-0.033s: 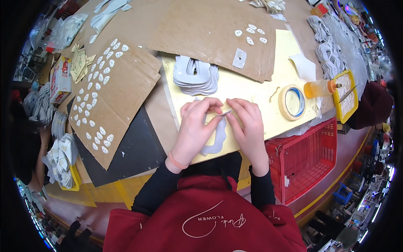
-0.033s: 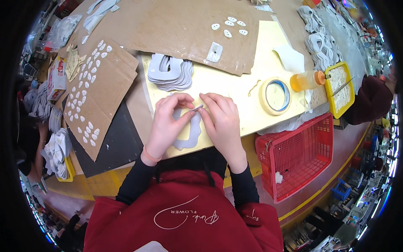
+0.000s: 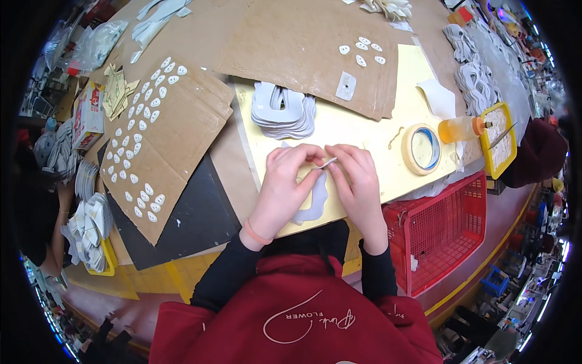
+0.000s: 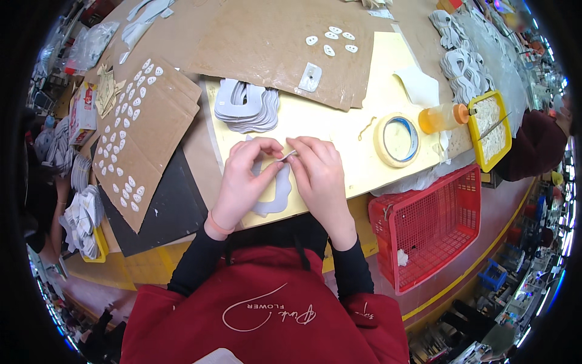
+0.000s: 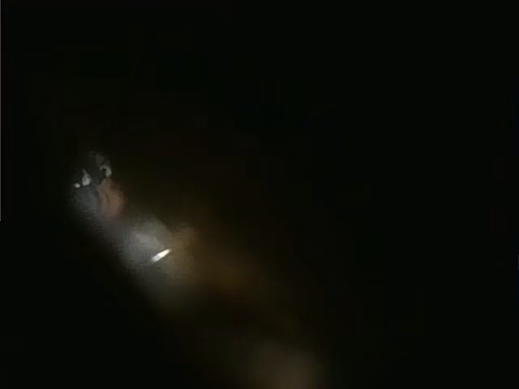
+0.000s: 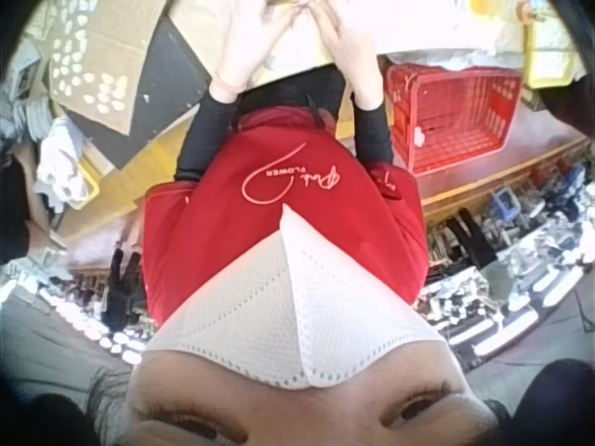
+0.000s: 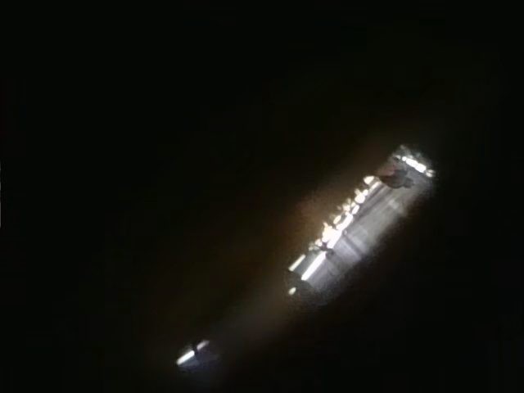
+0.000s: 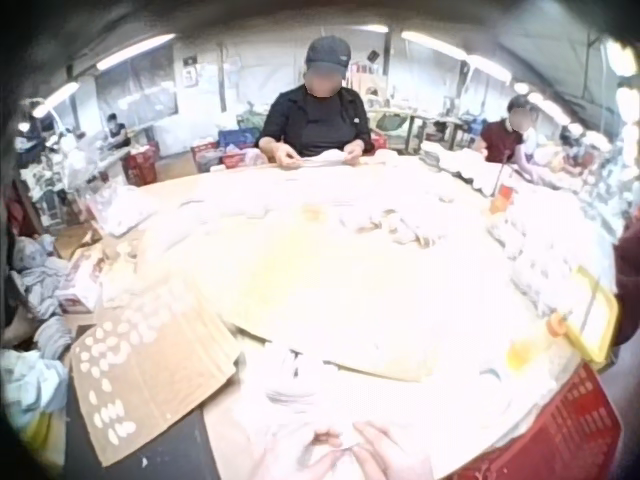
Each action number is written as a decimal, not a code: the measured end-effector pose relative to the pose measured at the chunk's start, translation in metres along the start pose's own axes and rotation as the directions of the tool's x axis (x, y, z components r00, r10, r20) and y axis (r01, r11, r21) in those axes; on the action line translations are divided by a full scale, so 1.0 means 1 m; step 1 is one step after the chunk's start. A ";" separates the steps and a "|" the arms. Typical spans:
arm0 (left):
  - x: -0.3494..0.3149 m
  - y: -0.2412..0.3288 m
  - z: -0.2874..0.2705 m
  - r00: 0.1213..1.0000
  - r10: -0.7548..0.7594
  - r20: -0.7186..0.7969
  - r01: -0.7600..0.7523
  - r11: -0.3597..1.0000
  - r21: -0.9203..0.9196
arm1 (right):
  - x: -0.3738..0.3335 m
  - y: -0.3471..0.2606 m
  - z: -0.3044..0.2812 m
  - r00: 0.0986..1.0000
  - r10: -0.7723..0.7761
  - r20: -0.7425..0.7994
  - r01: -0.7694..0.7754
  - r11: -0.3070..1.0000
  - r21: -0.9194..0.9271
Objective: The person applies adhesive tape to small white fabric pieces and attaches them to larger gray fabric pieces on a workbench. They then place the assembled pieces under a UV lamp and handle additional fabric parts.
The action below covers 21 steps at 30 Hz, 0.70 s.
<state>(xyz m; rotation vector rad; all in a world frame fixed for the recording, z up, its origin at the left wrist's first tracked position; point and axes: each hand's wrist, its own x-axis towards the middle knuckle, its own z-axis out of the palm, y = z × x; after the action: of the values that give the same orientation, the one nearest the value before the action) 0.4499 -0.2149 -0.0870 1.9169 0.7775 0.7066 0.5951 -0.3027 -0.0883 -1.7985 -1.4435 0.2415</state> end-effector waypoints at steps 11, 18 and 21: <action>0.001 0.052 -0.042 0.937 -0.243 0.252 0.343 0.492 -0.800 | 0.005 -0.061 -0.034 0.867 0.471 0.160 -0.336 0.317 0.887; 0.012 0.077 -0.061 0.991 -0.072 0.111 0.132 0.532 -0.837 | 0.022 -0.095 -0.036 0.927 0.361 -0.104 -0.062 0.421 0.905; 0.015 0.080 -0.065 0.994 -0.064 0.084 0.105 0.540 -0.835 | 0.025 -0.099 -0.034 0.937 0.319 -0.144 -0.009 0.431 0.902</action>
<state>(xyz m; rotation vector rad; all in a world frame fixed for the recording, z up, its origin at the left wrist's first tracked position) 0.4297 -0.1989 0.0138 0.9772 0.3605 0.7811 0.5509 -0.2932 0.0092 -0.9780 -0.6394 0.6751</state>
